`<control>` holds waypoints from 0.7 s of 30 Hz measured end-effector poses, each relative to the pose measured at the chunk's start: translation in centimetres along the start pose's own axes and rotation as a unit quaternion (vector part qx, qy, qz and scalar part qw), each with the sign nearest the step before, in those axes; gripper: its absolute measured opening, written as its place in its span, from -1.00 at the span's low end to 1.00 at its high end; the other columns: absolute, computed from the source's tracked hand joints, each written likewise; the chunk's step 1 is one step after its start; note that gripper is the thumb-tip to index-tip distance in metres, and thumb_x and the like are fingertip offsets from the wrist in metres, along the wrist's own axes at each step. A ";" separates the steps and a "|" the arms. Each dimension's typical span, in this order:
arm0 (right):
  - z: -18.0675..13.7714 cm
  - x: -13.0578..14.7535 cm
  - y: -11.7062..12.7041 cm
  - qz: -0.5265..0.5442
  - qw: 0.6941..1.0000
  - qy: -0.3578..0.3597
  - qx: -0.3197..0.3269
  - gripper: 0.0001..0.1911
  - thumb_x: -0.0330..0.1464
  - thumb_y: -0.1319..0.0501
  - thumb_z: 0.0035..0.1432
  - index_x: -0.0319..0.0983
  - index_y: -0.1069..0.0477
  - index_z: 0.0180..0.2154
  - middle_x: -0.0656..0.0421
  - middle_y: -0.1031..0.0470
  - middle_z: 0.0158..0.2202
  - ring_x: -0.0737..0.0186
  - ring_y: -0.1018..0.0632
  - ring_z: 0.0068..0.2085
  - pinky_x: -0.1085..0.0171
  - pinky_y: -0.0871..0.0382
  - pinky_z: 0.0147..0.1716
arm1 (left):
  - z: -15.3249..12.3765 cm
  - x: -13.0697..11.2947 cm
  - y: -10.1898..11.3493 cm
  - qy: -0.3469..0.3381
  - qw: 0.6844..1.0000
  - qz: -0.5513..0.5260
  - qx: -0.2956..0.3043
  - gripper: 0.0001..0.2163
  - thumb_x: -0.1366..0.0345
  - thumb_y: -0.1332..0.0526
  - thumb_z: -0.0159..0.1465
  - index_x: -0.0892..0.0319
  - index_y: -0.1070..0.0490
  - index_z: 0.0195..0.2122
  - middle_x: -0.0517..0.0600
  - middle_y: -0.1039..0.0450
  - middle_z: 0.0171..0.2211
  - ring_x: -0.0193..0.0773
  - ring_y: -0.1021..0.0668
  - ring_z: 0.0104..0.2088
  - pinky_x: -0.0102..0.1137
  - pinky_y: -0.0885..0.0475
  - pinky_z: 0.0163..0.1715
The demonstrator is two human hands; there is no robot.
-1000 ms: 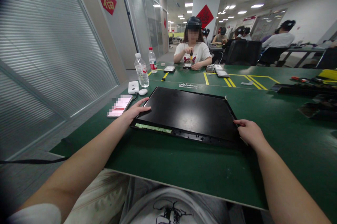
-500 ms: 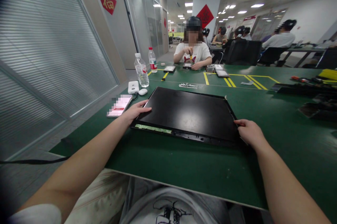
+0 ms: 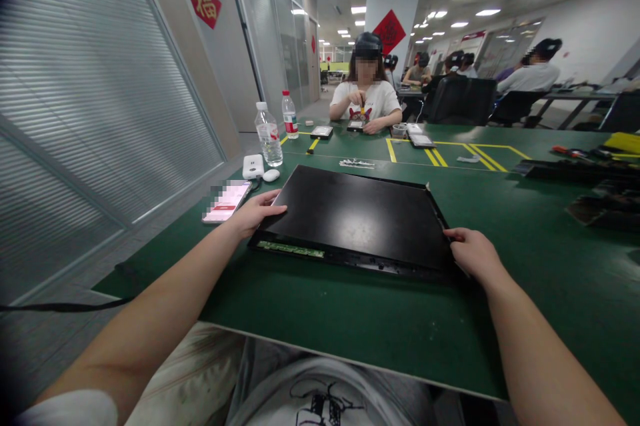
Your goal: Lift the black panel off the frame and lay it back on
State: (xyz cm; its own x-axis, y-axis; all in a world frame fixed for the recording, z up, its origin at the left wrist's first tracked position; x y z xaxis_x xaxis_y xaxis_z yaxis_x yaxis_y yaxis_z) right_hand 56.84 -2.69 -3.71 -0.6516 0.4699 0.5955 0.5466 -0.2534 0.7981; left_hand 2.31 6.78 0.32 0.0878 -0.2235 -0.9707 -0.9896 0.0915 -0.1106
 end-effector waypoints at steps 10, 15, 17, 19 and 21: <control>0.5 -0.2 0.1 -0.008 1.000 0.023 -0.009 -0.53 -0.50 -0.28 -0.10 -0.18 -0.75 -0.12 0.00 -0.76 -0.15 -0.07 -0.73 -0.16 0.12 -0.57 -0.11 | 0.1 -0.2 0.0 -0.022 1.000 -0.006 0.014 -0.37 0.48 -0.68 -0.11 0.14 -0.71 0.05 0.07 -0.78 -0.04 0.08 -0.77 0.05 -0.12 -0.66 0.16; 0.3 0.1 0.1 -0.006 0.999 0.032 -0.009 -0.51 -0.48 -0.28 -0.11 -0.21 -0.74 -0.10 -0.01 -0.75 -0.20 -0.04 -0.72 -0.22 0.13 -0.55 -0.17 | 0.3 -0.3 0.1 -0.029 0.999 0.005 0.022 -0.40 0.46 -0.69 -0.13 0.12 -0.72 0.00 0.07 -0.79 -0.05 0.12 -0.75 0.09 -0.07 -0.64 0.20; 0.1 0.2 0.2 -0.003 1.000 0.025 -0.009 -0.53 -0.47 -0.29 -0.11 -0.20 -0.74 -0.11 -0.01 -0.74 -0.22 -0.07 -0.73 -0.22 0.10 -0.56 -0.15 | 0.3 -0.3 0.1 -0.033 0.999 0.007 0.023 -0.41 0.46 -0.69 -0.13 0.13 -0.72 -0.01 0.07 -0.79 -0.05 0.12 -0.75 0.11 -0.06 -0.62 0.23; 0.0 0.2 0.2 -0.002 1.000 0.016 -0.005 -0.53 -0.47 -0.28 -0.11 -0.20 -0.75 -0.12 -0.02 -0.74 -0.20 -0.09 -0.73 -0.21 0.07 -0.57 -0.14 | 0.4 -0.3 0.1 -0.034 0.999 0.005 0.023 -0.42 0.46 -0.68 -0.13 0.13 -0.72 -0.01 0.08 -0.79 -0.02 0.13 -0.74 0.13 -0.05 -0.61 0.25; 0.0 0.3 0.1 -0.001 1.000 0.009 -0.001 -0.51 -0.49 -0.27 -0.11 -0.21 -0.75 -0.11 -0.03 -0.75 -0.17 -0.09 -0.73 -0.19 0.06 -0.57 -0.11 | 0.4 -0.2 0.1 -0.035 0.999 0.003 0.026 -0.42 0.47 -0.68 -0.12 0.13 -0.72 -0.01 0.09 -0.79 -0.01 0.14 -0.73 0.14 -0.04 -0.61 0.26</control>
State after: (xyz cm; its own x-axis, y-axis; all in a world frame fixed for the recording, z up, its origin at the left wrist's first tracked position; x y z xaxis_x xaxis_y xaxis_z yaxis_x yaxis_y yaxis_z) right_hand 56.73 -2.60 -3.43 -0.6625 0.4551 0.5950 0.5437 -0.2543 0.7998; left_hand 2.27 7.21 0.45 0.0924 -0.1543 -0.9837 -0.9831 0.1426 -0.1147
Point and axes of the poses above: each hand's wrist, its own z-axis towards the middle knuckle, its own y-axis out of the back of the hand, x = y × z, the point moved 8 cm from there along z, towards the middle knuckle
